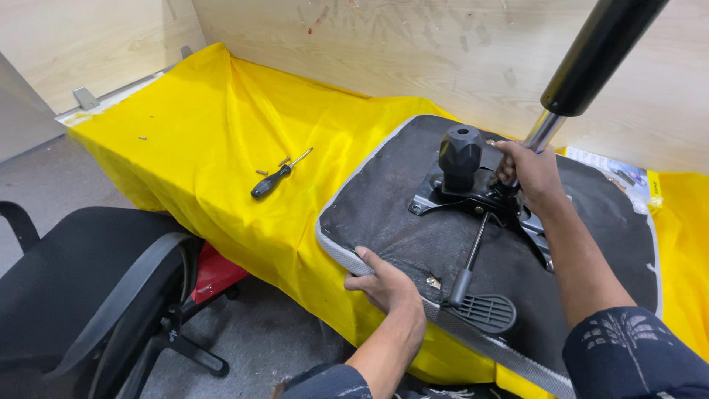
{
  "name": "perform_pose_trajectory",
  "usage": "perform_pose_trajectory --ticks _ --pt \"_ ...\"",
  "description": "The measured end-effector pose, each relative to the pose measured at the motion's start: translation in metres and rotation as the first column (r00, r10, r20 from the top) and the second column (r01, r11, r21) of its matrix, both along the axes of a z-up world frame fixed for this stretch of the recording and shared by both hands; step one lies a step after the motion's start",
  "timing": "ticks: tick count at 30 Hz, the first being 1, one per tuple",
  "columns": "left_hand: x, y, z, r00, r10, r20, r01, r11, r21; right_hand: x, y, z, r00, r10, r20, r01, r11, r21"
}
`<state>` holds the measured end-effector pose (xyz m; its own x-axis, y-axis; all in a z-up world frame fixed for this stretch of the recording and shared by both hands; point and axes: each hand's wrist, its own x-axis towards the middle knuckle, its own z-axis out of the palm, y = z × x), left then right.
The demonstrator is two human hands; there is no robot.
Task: The person uses a screwdriver to tighten screws on the underside of an office chair base, securing the metal mounting plate to the seat cushion. The person then flips the chair upright and continues to tighten additional screws on the base.
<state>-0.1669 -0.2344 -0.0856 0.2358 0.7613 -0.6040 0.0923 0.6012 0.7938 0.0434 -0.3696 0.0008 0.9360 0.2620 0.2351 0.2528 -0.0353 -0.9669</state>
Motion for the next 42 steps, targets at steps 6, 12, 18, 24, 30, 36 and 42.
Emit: perform_pose_trajectory --ticks 6,12,18,24,30,36,42 --pt "-0.02 0.02 0.011 0.987 -0.109 0.116 0.122 0.986 -0.112 -0.012 -0.003 -0.002 0.974 -0.215 0.07 0.221 0.97 -0.104" --pt "-0.031 0.048 0.03 0.983 -0.18 0.037 0.184 0.972 -0.145 -0.05 -0.001 0.004 0.93 -0.297 0.216 0.344 0.911 -0.23" --pt "-0.02 0.111 0.021 0.952 -0.28 -0.12 0.297 0.941 0.164 -0.085 0.014 0.011 0.846 -0.463 0.265 0.53 0.787 -0.315" --pt "0.015 0.179 0.01 0.828 -0.557 -0.071 0.534 0.742 0.405 -0.124 0.031 0.002 0.752 -0.355 0.555 0.606 0.704 -0.371" --pt "0.026 0.185 0.023 0.633 -0.708 -0.312 0.675 0.309 0.67 -0.18 0.08 -0.028 0.821 -0.192 0.537 0.514 0.658 -0.55" --pt "0.042 0.179 0.031 0.466 -0.737 -0.489 0.544 -0.197 0.816 -0.188 0.114 -0.052 0.874 -0.361 0.326 0.486 0.638 -0.598" --pt "0.08 0.158 0.019 0.328 -0.705 -0.629 0.446 -0.471 0.761 -0.193 0.118 -0.059 0.782 -0.402 0.476 0.622 0.557 -0.551"
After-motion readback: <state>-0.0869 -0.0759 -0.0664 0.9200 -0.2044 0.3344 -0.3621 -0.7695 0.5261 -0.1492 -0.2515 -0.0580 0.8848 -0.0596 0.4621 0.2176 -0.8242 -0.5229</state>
